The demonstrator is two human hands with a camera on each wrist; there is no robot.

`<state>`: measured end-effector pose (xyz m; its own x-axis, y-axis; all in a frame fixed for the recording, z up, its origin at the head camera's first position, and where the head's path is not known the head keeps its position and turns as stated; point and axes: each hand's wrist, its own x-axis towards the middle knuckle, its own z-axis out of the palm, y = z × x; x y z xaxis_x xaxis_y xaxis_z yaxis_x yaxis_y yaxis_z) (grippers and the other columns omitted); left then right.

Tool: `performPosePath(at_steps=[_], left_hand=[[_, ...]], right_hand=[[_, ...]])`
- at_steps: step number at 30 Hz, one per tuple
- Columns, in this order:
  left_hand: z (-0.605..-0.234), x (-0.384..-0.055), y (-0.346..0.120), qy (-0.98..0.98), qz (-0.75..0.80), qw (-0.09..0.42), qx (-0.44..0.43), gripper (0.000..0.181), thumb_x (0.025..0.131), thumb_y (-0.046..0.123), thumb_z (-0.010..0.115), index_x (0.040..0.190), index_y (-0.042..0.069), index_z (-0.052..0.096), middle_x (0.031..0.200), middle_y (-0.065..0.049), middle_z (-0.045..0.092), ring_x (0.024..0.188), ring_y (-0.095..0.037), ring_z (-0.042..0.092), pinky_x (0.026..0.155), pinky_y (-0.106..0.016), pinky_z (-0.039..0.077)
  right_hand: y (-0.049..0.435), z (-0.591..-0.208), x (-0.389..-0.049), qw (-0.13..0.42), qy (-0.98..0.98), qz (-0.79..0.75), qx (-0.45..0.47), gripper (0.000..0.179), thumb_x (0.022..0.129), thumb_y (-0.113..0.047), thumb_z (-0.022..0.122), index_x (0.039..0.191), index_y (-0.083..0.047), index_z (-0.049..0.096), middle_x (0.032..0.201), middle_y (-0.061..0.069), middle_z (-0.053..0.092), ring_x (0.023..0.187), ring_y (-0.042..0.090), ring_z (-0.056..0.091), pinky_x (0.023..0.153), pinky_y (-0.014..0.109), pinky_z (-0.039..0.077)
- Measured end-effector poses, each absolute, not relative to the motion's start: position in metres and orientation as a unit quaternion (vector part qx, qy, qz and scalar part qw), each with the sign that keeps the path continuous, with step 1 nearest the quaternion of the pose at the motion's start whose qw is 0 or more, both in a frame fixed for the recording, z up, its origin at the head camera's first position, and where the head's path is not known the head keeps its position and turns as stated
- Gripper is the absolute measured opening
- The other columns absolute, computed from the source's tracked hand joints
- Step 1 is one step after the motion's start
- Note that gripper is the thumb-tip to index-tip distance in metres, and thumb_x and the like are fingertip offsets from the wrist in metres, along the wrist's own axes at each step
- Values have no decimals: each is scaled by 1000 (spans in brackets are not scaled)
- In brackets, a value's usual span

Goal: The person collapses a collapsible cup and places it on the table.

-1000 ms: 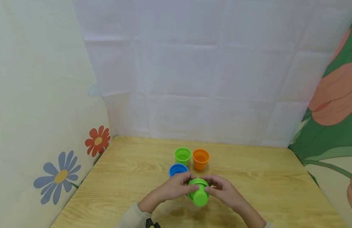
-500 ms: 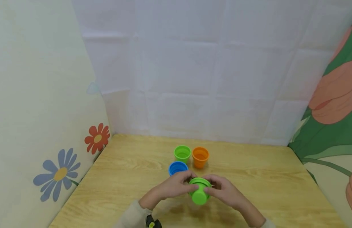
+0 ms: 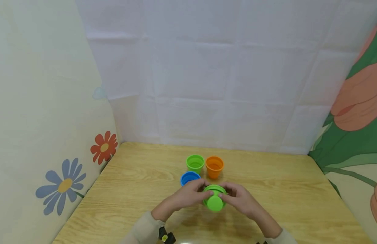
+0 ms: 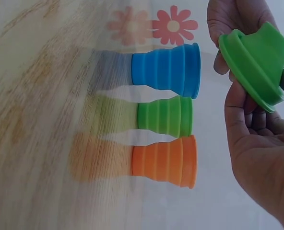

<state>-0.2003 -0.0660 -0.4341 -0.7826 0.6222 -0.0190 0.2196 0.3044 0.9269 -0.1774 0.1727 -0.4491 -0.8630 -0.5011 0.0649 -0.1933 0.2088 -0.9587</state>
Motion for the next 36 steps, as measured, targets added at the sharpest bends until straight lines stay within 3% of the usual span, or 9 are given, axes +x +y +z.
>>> performPosePath(at_steps=[10, 15, 21, 24, 28, 32, 36], left_hand=[[-436, -202, -61, 800, 511, 161, 270, 20, 103, 20, 61, 110, 2, 65, 88, 1, 62, 76, -11, 56, 62, -22, 49], [-436, -202, -62, 796, 514, 146, 286, 23, 105, 22, 57, 116, 4, 65, 93, 0, 66, 77, -9, 60, 66, -29, 56], [-433, -203, -63, 795, 510, 119, 307, 22, 100, 14, 60, 117, 1, 64, 96, -2, 65, 81, -10, 58, 66, -22, 53], [-432, -202, -63, 797, 507, 108, 311, 22, 99, 13, 61, 117, 0, 64, 97, -3, 65, 82, -9, 58, 67, -21, 52], [-429, -201, -61, 804, 494, 79, 321, 20, 100, 13, 61, 116, 0, 64, 96, -2, 66, 81, -8, 57, 67, -21, 52], [-430, -200, -61, 811, 486, 55, 321, 18, 101, 10, 59, 116, 2, 65, 97, -2, 67, 81, -8, 57, 68, -21, 51], [-431, -200, -63, 811, 488, 54, 319, 18, 102, 10, 56, 117, 4, 65, 100, -1, 68, 82, -8, 59, 70, -22, 53]], right_hand=[[172, -453, -180, 65, 792, -557, -240, 25, 100, -10, 63, 122, 2, 65, 108, 14, 69, 96, 9, 63, 83, 27, 57], [171, -454, -180, -16, 799, -534, -275, 20, 100, -6, 63, 117, 0, 68, 98, 10, 70, 88, 6, 64, 74, 27, 60], [166, -454, -180, -108, 811, -493, -295, 19, 98, -2, 64, 117, -1, 69, 98, 9, 71, 84, 5, 64, 64, 25, 60], [164, -455, -179, -123, 821, -479, -286, 22, 98, -1, 64, 120, -1, 69, 102, 10, 72, 87, 6, 65, 65, 24, 60], [165, -454, -178, -83, 815, -512, -260, 27, 101, -5, 60, 127, 1, 65, 114, 15, 71, 99, 9, 66, 78, 25, 60], [170, -450, -178, 17, 774, -588, -233, 36, 104, -14, 58, 137, 2, 57, 127, 21, 64, 110, 11, 63, 90, 27, 57], [175, -445, -175, 97, 737, -633, -216, 45, 105, -18, 57, 145, 2, 49, 133, 23, 57, 114, 12, 60, 93, 28, 55]])
